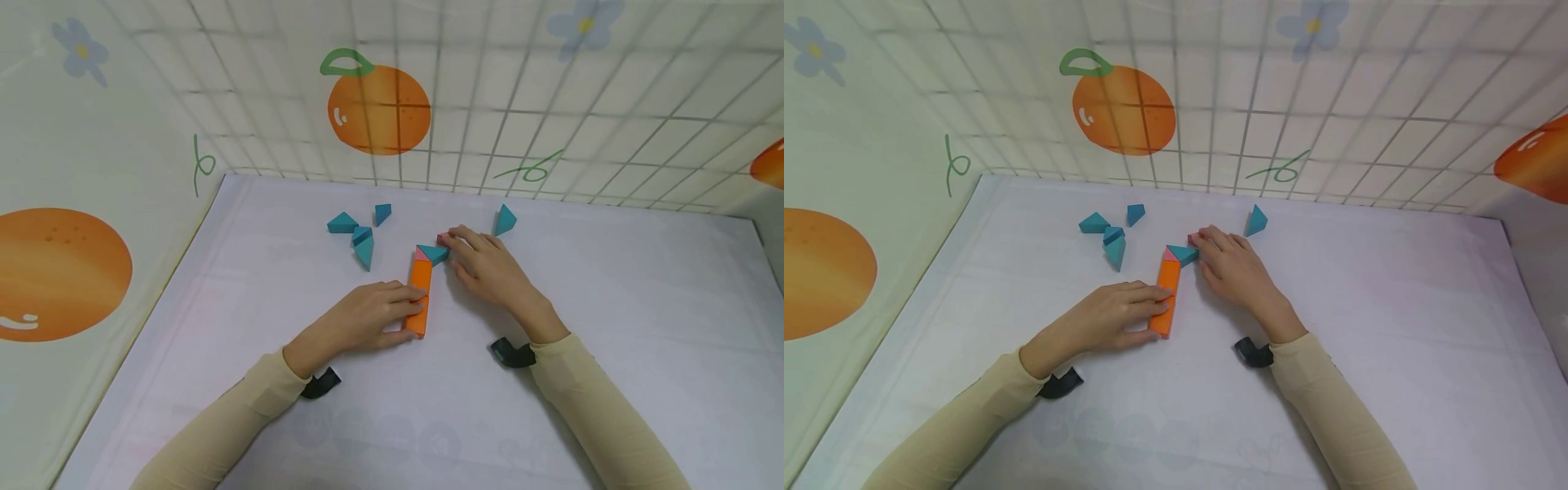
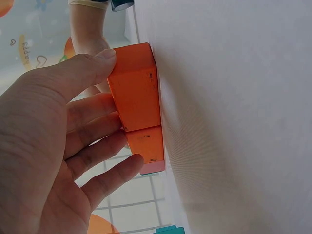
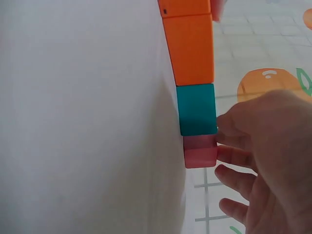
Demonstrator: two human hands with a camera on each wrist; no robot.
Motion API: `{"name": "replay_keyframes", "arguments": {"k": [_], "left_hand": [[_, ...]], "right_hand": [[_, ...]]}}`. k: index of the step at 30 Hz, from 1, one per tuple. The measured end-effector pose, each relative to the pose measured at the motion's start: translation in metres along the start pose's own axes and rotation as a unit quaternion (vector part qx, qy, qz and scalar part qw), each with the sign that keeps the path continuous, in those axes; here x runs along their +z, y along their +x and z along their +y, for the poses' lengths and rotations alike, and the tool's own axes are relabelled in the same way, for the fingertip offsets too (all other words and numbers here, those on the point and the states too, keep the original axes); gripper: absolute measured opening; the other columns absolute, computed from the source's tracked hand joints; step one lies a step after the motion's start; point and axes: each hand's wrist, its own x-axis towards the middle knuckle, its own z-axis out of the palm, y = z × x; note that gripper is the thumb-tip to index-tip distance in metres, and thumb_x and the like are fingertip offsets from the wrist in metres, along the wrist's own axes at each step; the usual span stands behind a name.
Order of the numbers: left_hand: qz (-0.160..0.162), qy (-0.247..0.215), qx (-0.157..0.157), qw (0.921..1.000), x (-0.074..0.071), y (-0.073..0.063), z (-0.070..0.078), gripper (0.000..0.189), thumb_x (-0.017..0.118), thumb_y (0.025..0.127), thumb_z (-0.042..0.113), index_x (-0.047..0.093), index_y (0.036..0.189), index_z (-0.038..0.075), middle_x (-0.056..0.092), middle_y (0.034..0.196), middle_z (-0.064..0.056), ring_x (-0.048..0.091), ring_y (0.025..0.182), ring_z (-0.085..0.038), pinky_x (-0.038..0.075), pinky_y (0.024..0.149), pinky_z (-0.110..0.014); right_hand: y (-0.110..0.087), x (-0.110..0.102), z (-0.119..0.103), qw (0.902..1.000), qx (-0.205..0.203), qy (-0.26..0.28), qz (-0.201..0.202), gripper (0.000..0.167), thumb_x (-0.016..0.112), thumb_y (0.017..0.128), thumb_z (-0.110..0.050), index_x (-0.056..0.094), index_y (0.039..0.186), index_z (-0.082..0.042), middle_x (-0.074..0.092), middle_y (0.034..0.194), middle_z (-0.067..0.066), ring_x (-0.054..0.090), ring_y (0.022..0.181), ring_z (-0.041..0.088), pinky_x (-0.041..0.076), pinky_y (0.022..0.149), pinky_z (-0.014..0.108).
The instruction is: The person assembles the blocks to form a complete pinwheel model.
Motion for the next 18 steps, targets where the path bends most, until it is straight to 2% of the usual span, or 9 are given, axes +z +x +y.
{"name": "replay_keyframes", "arguments": {"k": [5,11,18], "left_hand": [[0.006,-0.003,0.001,1.0000,0.0008,-0.0004,-0.0005,0.047,0.076,0.085,0.036,0.070,0.122,0.009,0.065,0.131,-0.002,0.061,0.118,-0.018,0.050,0.101,-0.029],[0.002,-0.001,0.001,1.0000,0.0020,-0.0006,-0.0012,0.046,0.075,0.086,0.037,0.069,0.123,0.010,0.064,0.132,-0.002,0.060,0.119,-0.018,0.049,0.102,-0.029],[-0.004,0.004,0.002,1.0000,0.0010,0.0001,-0.0014,0.046,0.073,0.087,0.038,0.069,0.124,0.010,0.064,0.133,-0.003,0.060,0.119,-0.018,0.049,0.102,-0.029]], "right_hand": [[0.0001,0.0005,-0.0001,1.0000,0.003,0.000,-0.001,0.043,0.059,0.095,-0.014,0.055,0.137,-0.006,0.053,0.138,0.012,0.049,0.129,0.028,0.036,0.110,0.055],[0.0002,-0.0005,-0.0026,0.9999,0.005,0.002,-0.012,0.045,0.060,0.095,-0.015,0.054,0.139,-0.006,0.052,0.141,0.012,0.048,0.132,0.029,0.036,0.110,0.055],[0.0002,0.0021,-0.0028,1.0000,-0.003,-0.003,-0.007,0.047,0.061,0.095,-0.016,0.053,0.139,-0.005,0.051,0.141,0.013,0.045,0.134,0.031,0.036,0.110,0.055]]}}
